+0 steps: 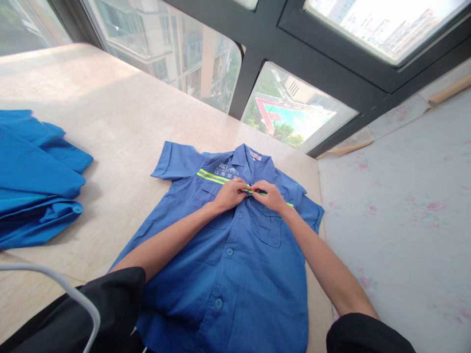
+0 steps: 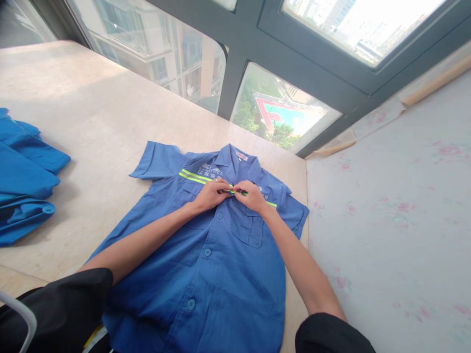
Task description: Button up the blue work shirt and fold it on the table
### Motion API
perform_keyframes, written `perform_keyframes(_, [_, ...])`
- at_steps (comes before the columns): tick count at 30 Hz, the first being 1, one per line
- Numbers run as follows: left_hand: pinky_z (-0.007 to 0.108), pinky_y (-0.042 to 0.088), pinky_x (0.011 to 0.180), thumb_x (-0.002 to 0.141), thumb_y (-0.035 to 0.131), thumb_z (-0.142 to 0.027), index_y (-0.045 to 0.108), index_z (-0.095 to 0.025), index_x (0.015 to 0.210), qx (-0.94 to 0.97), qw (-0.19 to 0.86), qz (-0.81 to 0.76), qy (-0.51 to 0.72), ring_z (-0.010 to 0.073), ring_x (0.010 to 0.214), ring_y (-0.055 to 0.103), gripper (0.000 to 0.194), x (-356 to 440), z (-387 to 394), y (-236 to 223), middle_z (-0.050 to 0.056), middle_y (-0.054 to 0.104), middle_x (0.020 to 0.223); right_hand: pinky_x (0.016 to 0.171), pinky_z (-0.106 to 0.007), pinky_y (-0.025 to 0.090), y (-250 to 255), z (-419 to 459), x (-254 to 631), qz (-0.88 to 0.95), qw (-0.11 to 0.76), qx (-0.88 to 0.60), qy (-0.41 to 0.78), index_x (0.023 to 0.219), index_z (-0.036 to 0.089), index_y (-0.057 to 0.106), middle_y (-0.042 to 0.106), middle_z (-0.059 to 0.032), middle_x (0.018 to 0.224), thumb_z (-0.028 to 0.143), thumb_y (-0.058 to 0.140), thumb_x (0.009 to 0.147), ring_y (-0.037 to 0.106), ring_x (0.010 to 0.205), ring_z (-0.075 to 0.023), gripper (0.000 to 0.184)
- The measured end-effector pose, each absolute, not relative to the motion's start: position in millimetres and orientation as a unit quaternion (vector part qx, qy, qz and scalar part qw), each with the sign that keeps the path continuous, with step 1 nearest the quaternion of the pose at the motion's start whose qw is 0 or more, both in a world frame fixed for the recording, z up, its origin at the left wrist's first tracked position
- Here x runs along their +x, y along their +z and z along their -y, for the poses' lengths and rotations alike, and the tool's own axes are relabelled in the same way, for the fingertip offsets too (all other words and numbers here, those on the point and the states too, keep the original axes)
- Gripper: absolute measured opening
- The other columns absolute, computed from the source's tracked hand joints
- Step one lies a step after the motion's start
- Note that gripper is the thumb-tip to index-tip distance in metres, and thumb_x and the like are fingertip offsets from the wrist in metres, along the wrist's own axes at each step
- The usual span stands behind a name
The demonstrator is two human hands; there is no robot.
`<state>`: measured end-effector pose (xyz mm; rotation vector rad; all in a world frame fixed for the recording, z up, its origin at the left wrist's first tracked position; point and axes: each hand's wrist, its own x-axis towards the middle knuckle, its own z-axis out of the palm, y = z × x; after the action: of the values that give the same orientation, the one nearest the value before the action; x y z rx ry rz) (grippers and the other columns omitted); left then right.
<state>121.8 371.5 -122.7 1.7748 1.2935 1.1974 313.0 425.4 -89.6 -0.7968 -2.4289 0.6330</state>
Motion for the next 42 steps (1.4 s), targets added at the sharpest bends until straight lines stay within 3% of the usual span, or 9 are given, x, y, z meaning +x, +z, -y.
perform_keyframes(3, [0.028, 0.047, 0.078, 0.08, 0.062, -0.013, 0.077, -0.021, 0.099, 0.704, 0.287, -0.473, 0.445, 0.0173, 0.083, 0.062, 0.025, 121, -371, -124, 0.007, 0.07, 0.096, 0.079, -0.034, 0.052, -89, -427, 316, 0.886, 0.245, -0.294, 0.262, 0.088, 0.02, 0.072, 0.072, -0.0047, 0.089, 0.022, 0.061, 0.084, 0.066, 0.084, -0.0183, 0.011])
perform_keyframes(7, [0.03, 0.045, 0.08, 0.082, 0.062, -0.015, 0.076, -0.019, 0.085, 0.745, 0.249, -0.466, 0.407, 0.0194, 0.084, 0.061, 0.015, 119, -372, -125, 0.008, 0.069, 0.088, 0.082, -0.033, 0.052, -86, -431, 318, 0.894, 0.215, -0.278, 0.277, 0.088, 0.021, 0.073, 0.073, -0.0036, 0.089, 0.02, 0.061, 0.087, 0.067, 0.086, -0.0177, 0.013])
perform_keyframes(20, [0.032, 0.041, 0.084, 0.09, 0.051, -0.017, 0.07, -0.018, 0.086, 0.795, 0.198, -0.441, 0.366, 0.0208, 0.087, 0.058, 0.019, 117, -372, -125, 0.009, 0.065, 0.09, 0.08, -0.034, 0.048, -89, -437, 313, 0.914, 0.145, -0.293, 0.24, 0.085, 0.02, 0.068, 0.069, -0.0036, 0.084, 0.013, 0.055, 0.086, 0.061, 0.082, -0.0186, 0.015])
perform_keyframes(26, [0.032, 0.042, 0.084, 0.09, 0.052, -0.017, 0.069, -0.017, 0.085, 0.801, 0.174, -0.445, 0.36, 0.0201, 0.087, 0.057, 0.018, 117, -371, -121, 0.008, 0.065, 0.089, 0.08, -0.036, 0.047, -90, -418, 313, 0.885, 0.244, -0.356, 0.176, 0.089, 0.02, 0.064, 0.066, -0.0056, 0.087, 0.024, 0.06, 0.09, 0.058, 0.086, -0.0212, 0.006])
perform_keyframes(30, [0.031, 0.043, 0.083, 0.09, 0.051, -0.016, 0.067, -0.017, 0.085, 0.8, 0.161, -0.452, 0.36, 0.0194, 0.086, 0.058, 0.017, 117, -370, -121, 0.007, 0.065, 0.09, 0.082, -0.036, 0.046, -82, -395, 313, 0.86, 0.289, -0.39, 0.161, 0.083, 0.02, 0.067, 0.066, -0.0055, 0.084, 0.032, 0.062, 0.09, 0.058, 0.086, -0.0214, 0.015])
perform_keyframes(32, [0.031, 0.044, 0.083, 0.09, 0.051, -0.016, 0.067, -0.016, 0.085, 0.8, 0.155, -0.455, 0.36, 0.019, 0.086, 0.058, 0.017, 117, -370, -121, 0.007, 0.066, 0.09, 0.074, -0.033, 0.047, -79, -383, 311, 0.811, 0.308, -0.444, 0.223, 0.083, 0.019, 0.069, 0.065, -0.0046, 0.08, 0.036, 0.063, 0.088, 0.058, 0.077, -0.0188, 0.019])
perform_keyframes(35, [0.03, 0.044, 0.082, 0.089, 0.051, -0.015, 0.067, -0.016, 0.084, 0.801, 0.145, -0.456, 0.36, 0.0186, 0.086, 0.058, 0.017, 118, -370, -121, 0.007, 0.066, 0.089, 0.053, -0.025, 0.044, -77, -371, 307, 0.668, 0.278, -0.536, 0.434, 0.085, 0.017, 0.071, 0.067, -0.0039, 0.075, 0.043, 0.066, 0.083, 0.058, 0.06, -0.0138, 0.027])
perform_keyframes(38, [0.03, 0.044, 0.08, 0.089, 0.049, -0.013, 0.066, -0.016, 0.08, 0.801, 0.138, -0.455, 0.364, 0.0181, 0.084, 0.058, 0.019, 119, -370, -120, 0.007, 0.065, 0.087, 0.041, -0.019, 0.039, -77, -369, 303, 0.496, 0.252, -0.553, 0.621, 0.087, 0.015, 0.07, 0.071, -0.0064, 0.083, 0.04, 0.071, 0.079, 0.061, 0.057, -0.011, 0.026])
perform_keyframes(42, [0.03, 0.044, 0.08, 0.089, 0.048, -0.013, 0.066, -0.015, 0.079, 0.805, 0.133, -0.445, 0.369, 0.0183, 0.083, 0.057, 0.02, 119, -370, -120, 0.008, 0.065, 0.087, 0.038, -0.013, 0.038, -80, -374, 295, 0.388, 0.285, -0.564, 0.671, 0.082, 0.013, 0.068, 0.071, -0.0056, 0.078, 0.028, 0.074, 0.078, 0.06, 0.054, -0.0072, 0.016])
